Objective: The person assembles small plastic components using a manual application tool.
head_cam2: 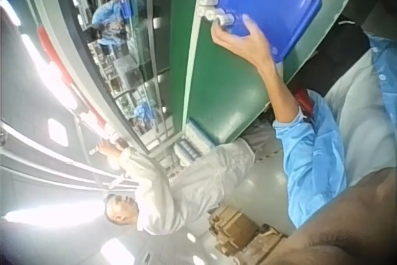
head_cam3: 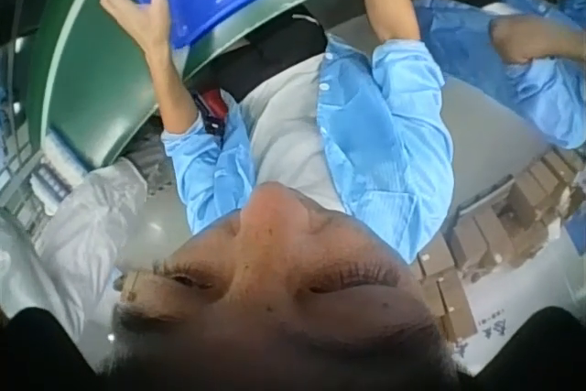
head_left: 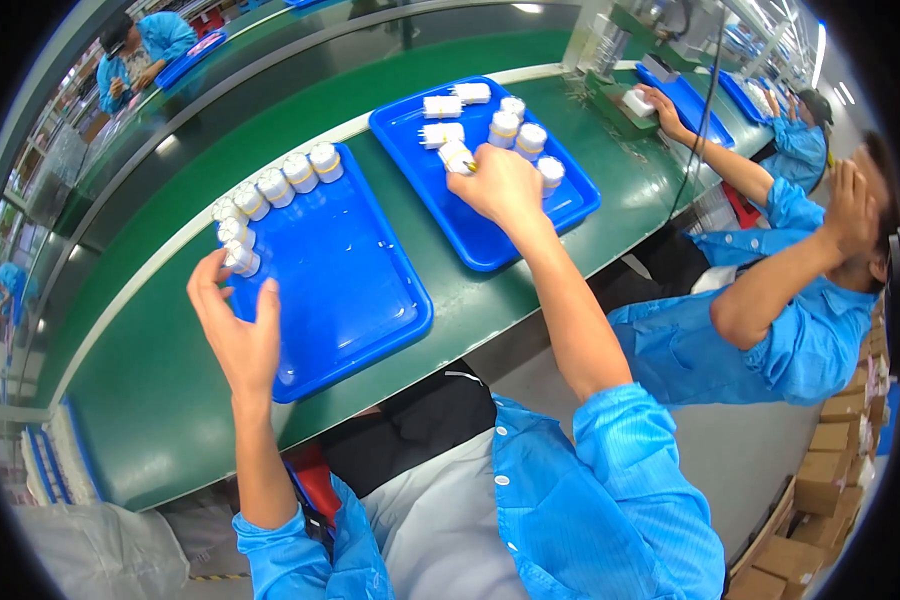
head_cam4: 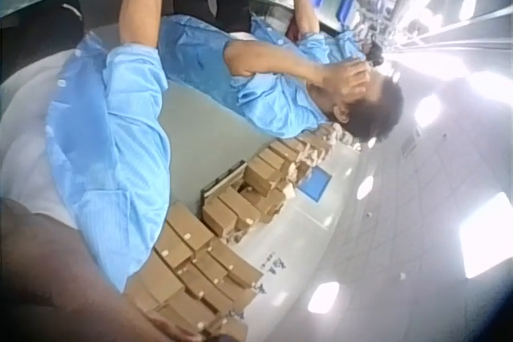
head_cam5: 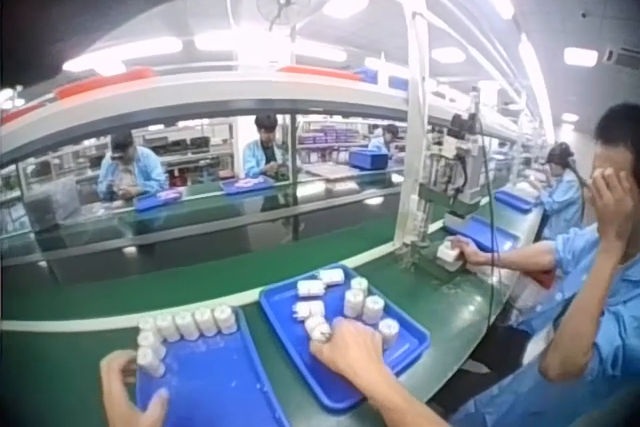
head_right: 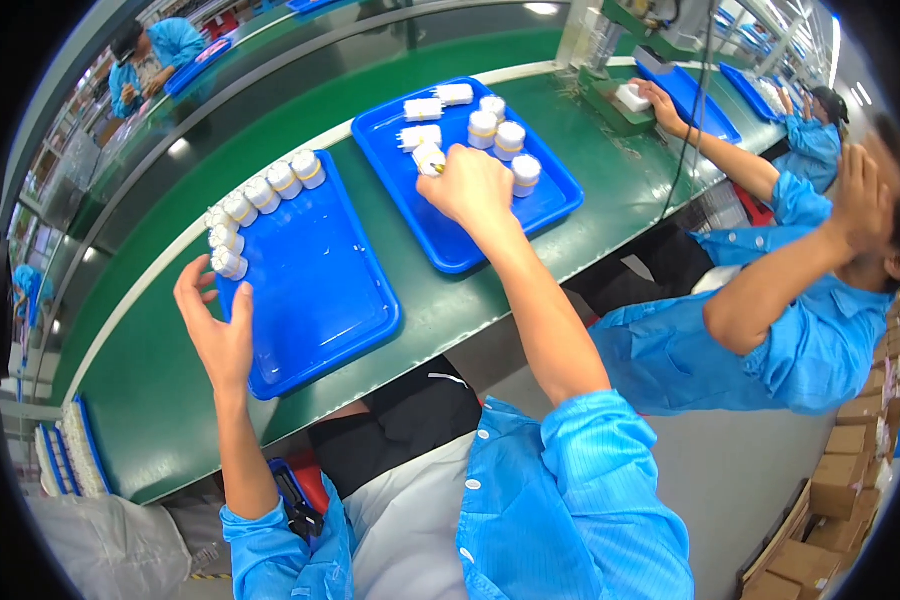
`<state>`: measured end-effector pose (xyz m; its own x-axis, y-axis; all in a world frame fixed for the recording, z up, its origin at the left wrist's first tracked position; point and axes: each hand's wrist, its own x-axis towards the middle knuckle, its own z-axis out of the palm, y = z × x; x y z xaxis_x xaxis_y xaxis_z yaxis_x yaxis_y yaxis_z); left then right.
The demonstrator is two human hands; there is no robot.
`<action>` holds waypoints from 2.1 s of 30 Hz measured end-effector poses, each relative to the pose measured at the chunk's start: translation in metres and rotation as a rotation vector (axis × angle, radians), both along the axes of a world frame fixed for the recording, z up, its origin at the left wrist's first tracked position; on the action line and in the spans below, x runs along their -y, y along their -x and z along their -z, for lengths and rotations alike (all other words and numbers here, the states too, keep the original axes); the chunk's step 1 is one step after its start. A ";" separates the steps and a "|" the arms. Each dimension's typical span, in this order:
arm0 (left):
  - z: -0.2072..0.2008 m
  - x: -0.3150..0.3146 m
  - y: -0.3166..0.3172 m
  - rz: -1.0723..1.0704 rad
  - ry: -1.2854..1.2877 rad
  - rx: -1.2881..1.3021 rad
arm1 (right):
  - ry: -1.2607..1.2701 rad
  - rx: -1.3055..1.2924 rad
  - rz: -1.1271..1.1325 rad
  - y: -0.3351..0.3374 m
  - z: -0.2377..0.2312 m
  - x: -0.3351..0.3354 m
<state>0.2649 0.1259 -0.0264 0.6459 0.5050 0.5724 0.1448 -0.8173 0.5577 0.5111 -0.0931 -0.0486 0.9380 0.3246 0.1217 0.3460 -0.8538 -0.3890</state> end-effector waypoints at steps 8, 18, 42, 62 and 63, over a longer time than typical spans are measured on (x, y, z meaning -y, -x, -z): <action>0.015 0.088 0.007 0.596 0.912 0.097 | -1.011 -0.580 -0.400 0.152 -0.010 0.021; -0.002 0.083 0.020 0.582 0.181 -0.282 | -0.699 -0.243 -0.750 0.150 -0.030 0.027; 0.035 0.117 0.031 0.965 1.730 0.332 | -1.575 -0.743 -0.280 0.135 0.055 0.029; 0.047 0.091 0.026 0.965 0.904 0.295 | -1.620 -0.707 -0.321 0.136 0.064 0.031; 0.047 0.090 0.024 0.962 0.752 0.331 | -1.611 -0.705 -0.326 0.136 0.065 0.031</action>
<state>0.2411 0.0355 -0.0733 0.8133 0.1820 0.5526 -0.5648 0.0192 0.8250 0.3753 -0.1243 -0.1135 0.8764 0.4667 0.1188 -0.1776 0.5425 -0.8211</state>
